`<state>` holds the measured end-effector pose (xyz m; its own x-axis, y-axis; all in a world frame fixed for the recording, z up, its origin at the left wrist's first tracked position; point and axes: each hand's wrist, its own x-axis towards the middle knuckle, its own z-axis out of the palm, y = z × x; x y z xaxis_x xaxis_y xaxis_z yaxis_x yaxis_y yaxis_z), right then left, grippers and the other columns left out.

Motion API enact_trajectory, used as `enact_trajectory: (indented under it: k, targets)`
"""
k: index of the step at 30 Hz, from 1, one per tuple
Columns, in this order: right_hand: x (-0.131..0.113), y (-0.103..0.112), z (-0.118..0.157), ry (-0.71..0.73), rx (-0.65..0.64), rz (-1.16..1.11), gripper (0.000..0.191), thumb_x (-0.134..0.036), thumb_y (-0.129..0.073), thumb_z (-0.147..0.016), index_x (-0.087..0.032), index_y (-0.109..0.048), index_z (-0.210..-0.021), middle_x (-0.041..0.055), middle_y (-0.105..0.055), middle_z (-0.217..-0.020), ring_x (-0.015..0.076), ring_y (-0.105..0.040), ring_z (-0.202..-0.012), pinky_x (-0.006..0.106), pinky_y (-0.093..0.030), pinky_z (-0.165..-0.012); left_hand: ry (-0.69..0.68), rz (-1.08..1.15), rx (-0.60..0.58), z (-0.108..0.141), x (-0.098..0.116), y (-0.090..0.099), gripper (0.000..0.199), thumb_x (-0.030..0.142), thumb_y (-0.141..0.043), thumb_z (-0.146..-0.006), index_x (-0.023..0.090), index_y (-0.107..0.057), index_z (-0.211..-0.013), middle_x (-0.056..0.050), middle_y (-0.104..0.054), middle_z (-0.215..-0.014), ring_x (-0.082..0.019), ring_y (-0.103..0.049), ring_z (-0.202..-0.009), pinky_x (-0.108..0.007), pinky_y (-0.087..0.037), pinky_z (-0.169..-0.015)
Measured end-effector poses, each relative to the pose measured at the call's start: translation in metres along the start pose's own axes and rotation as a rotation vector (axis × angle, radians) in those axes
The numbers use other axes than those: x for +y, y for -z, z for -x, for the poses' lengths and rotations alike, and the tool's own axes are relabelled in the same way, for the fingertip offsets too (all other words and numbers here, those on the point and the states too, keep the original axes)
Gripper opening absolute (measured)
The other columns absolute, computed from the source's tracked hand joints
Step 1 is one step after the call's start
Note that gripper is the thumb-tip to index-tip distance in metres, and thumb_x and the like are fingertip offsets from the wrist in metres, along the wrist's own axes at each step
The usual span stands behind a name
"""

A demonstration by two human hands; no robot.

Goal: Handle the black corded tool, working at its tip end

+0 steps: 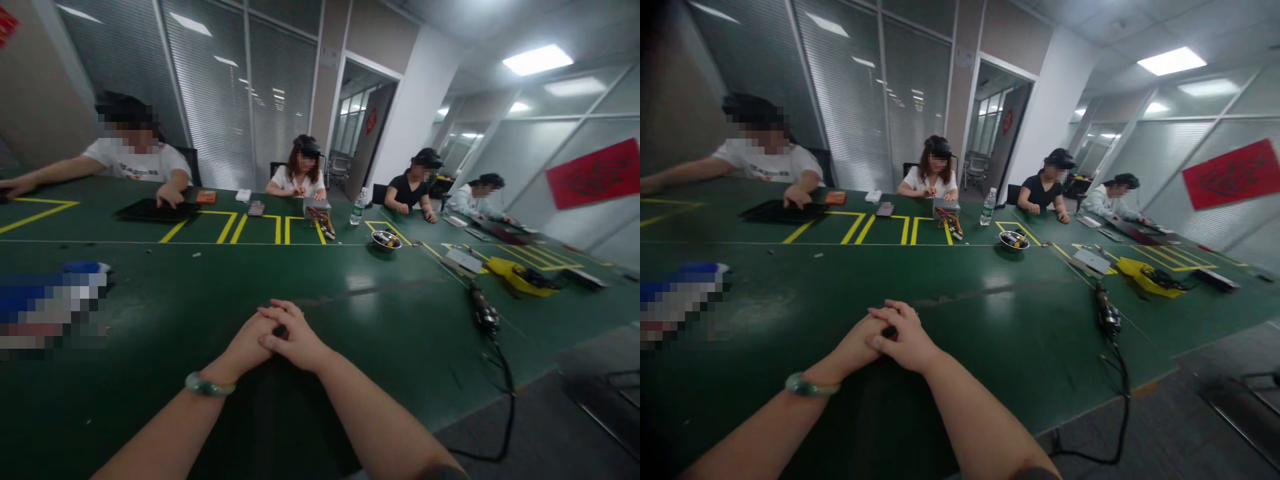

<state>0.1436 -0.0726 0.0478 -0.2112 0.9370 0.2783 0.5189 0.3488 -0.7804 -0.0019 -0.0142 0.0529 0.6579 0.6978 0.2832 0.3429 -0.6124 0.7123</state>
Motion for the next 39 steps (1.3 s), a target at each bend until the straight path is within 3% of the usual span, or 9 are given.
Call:
enact_trajectory:
  k: [3, 7, 11, 14, 17, 20, 26, 36, 39]
  targets:
    - [0.016, 0.021, -0.002, -0.041, 0.105, 0.102, 0.06, -0.051, -0.061, -0.088, -0.036, -0.041, -0.143, 0.0029, -0.035, -0.147, 0.0228, -0.032, -0.136, 0.043, -0.027, -0.113, -0.053, -0.042, -0.06, -0.003, -0.005, 0.0, 0.025, 0.034, -0.052, -0.083, 0.024, -0.07, -0.098, -0.004, -0.068, -0.108, -0.024, -0.059, -0.105, -0.039, -0.044, -0.098]
    - [0.058, 0.09, 0.014, -0.281, 0.478, 0.271, 0.06, -0.052, -0.05, -0.093, -0.02, -0.041, -0.143, 0.0108, -0.045, -0.139, 0.023, -0.039, -0.131, 0.04, -0.029, -0.112, 0.065, -0.072, -0.04, -0.004, -0.012, 0.004, 0.037, 0.048, -0.047, -0.089, 0.027, -0.066, -0.113, -0.004, -0.061, -0.122, -0.026, -0.055, -0.112, -0.041, -0.047, -0.094]
    - [0.097, 0.182, 0.08, -0.639, 0.824, 0.63, 0.065, -0.044, -0.052, -0.088, -0.007, -0.041, -0.141, 0.0213, -0.036, -0.144, 0.0323, -0.028, -0.137, 0.048, -0.021, -0.114, 0.162, -0.05, -0.055, -0.003, -0.016, 0.006, 0.045, 0.055, -0.046, -0.088, 0.029, -0.061, -0.122, -0.004, -0.057, -0.129, -0.025, -0.061, -0.097, -0.035, -0.052, -0.072]
    - [0.115, 0.241, 0.145, -0.946, 1.012, 0.839, 0.075, -0.041, -0.053, -0.084, -0.004, -0.03, -0.146, 0.0252, -0.019, -0.151, 0.0359, -0.013, -0.142, 0.052, -0.016, -0.114, 0.193, -0.031, -0.047, -0.005, -0.019, 0.005, 0.048, 0.057, -0.045, -0.088, 0.029, -0.06, -0.124, -0.004, -0.056, -0.129, -0.022, -0.061, -0.082, -0.033, -0.051, -0.065]
    - [0.129, 0.285, 0.197, -1.235, 1.128, 0.895, 0.086, -0.044, -0.055, -0.083, -0.007, -0.017, -0.15, 0.0246, -0.012, -0.154, 0.0353, -0.009, -0.143, 0.051, -0.016, -0.115, 0.234, -0.024, -0.043, -0.008, -0.023, 0.002, 0.051, 0.059, -0.045, -0.087, 0.029, -0.058, -0.125, -0.004, -0.056, -0.128, -0.019, -0.059, -0.074, -0.032, -0.049, -0.062]
    - [0.143, 0.318, 0.227, -1.405, 1.161, 0.841, 0.089, -0.05, -0.057, -0.083, -0.015, -0.012, -0.152, 0.0216, -0.014, -0.154, 0.0351, -0.015, -0.141, 0.05, -0.018, -0.113, 0.273, -0.025, -0.049, -0.008, -0.026, 0.001, 0.053, 0.059, -0.045, -0.086, 0.029, -0.056, -0.127, -0.005, -0.056, -0.128, -0.019, -0.059, -0.072, -0.031, -0.049, -0.06]
    - [0.167, 0.351, 0.246, -1.575, 1.141, 0.607, 0.092, -0.064, -0.058, -0.079, -0.014, -0.026, -0.148, 0.0247, -0.041, -0.138, 0.0413, -0.04, -0.126, 0.052, -0.036, -0.101, 0.28, -0.069, -0.023, -0.008, -0.033, 0.003, 0.049, 0.059, -0.045, -0.087, 0.031, -0.059, -0.124, -0.004, -0.056, -0.129, -0.024, -0.06, -0.091, -0.034, -0.05, -0.068]
    - [0.187, 0.362, 0.255, -1.603, 1.213, 0.679, 0.092, -0.072, -0.062, -0.069, -0.015, -0.043, -0.138, 0.0245, -0.045, -0.132, 0.0407, -0.042, -0.124, 0.054, -0.039, -0.098, 0.247, -0.111, -0.018, -0.014, -0.038, -0.002, 0.045, 0.059, -0.048, -0.087, 0.032, -0.061, -0.12, 0.0, -0.059, -0.127, -0.026, -0.06, -0.105, -0.033, -0.051, -0.074]
    - [0.191, 0.363, 0.26, -1.549, 1.183, 0.768, 0.082, -0.071, -0.061, -0.071, -0.019, -0.05, -0.133, 0.0209, -0.05, -0.128, 0.0393, -0.048, -0.119, 0.051, -0.044, -0.094, 0.241, -0.109, -0.005, -0.017, -0.038, -0.004, 0.044, 0.059, -0.049, -0.086, 0.031, -0.063, -0.117, -0.001, -0.061, -0.124, -0.027, -0.058, -0.109, -0.036, -0.051, -0.08]
